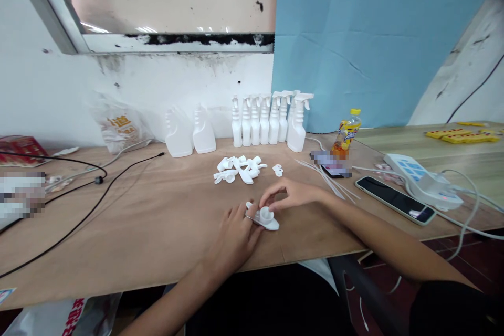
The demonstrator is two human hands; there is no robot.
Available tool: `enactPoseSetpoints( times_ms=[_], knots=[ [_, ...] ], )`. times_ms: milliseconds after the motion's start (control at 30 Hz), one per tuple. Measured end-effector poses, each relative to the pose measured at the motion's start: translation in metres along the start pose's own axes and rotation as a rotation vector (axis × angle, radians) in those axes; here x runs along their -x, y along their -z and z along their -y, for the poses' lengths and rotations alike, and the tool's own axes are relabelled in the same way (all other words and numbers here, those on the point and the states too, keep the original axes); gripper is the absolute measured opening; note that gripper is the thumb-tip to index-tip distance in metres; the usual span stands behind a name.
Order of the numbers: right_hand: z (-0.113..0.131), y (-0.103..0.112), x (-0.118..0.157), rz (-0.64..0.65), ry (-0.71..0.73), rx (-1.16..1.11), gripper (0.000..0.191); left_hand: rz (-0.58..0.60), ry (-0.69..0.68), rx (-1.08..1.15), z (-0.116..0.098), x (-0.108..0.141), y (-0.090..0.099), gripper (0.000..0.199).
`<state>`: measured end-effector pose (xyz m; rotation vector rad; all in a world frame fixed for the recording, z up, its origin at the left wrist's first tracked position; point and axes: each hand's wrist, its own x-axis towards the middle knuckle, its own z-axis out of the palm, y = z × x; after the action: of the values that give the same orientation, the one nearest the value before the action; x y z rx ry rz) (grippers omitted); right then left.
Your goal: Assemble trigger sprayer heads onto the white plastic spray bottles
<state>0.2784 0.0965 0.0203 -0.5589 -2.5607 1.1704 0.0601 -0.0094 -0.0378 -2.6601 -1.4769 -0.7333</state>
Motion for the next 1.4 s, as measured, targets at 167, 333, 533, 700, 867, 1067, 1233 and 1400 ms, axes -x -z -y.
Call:
enactPoseSetpoints(
  times_ms=[167,333,533,700,867,1067,1233,1400],
  knots=[
    [-0.035,0.026,0.001,-0.485,-0.181,0.387,0.025,0.024,0.029,-0.064,-0.001,0.000,0.004,0.024],
    [-0.080,0.036,0.004,-0.495,-0.269,0.658,0.019,-0.026,0.065,0.025,0.005,0.000,-0.002,0.033],
    [-0.082,0.023,-0.007,-0.519,-0.268,0.642,0.010,-0.080,0.073,0.037,0.008,0.001,-0.005,0.032],
    [-0.075,0.029,-0.010,-0.546,-0.304,0.644,0.015,-0.042,0.066,0.057,0.005,0.001,0.000,0.033],
    [-0.041,0.016,-0.002,-0.683,-0.198,0.597,0.016,-0.011,0.054,0.041,0.005,0.002,-0.001,0.032],
    [0.020,-0.051,0.026,-0.642,0.170,0.388,0.017,0.018,0.072,0.047,0.002,0.000,0.001,0.029],
    [0.021,-0.079,0.039,-0.533,0.128,0.423,0.039,0.005,0.072,0.124,0.002,0.001,0.001,0.034],
    [0.014,-0.081,0.042,-0.560,0.107,0.379,0.041,-0.018,-0.013,0.168,0.004,0.001,-0.001,0.042]
  ],
)
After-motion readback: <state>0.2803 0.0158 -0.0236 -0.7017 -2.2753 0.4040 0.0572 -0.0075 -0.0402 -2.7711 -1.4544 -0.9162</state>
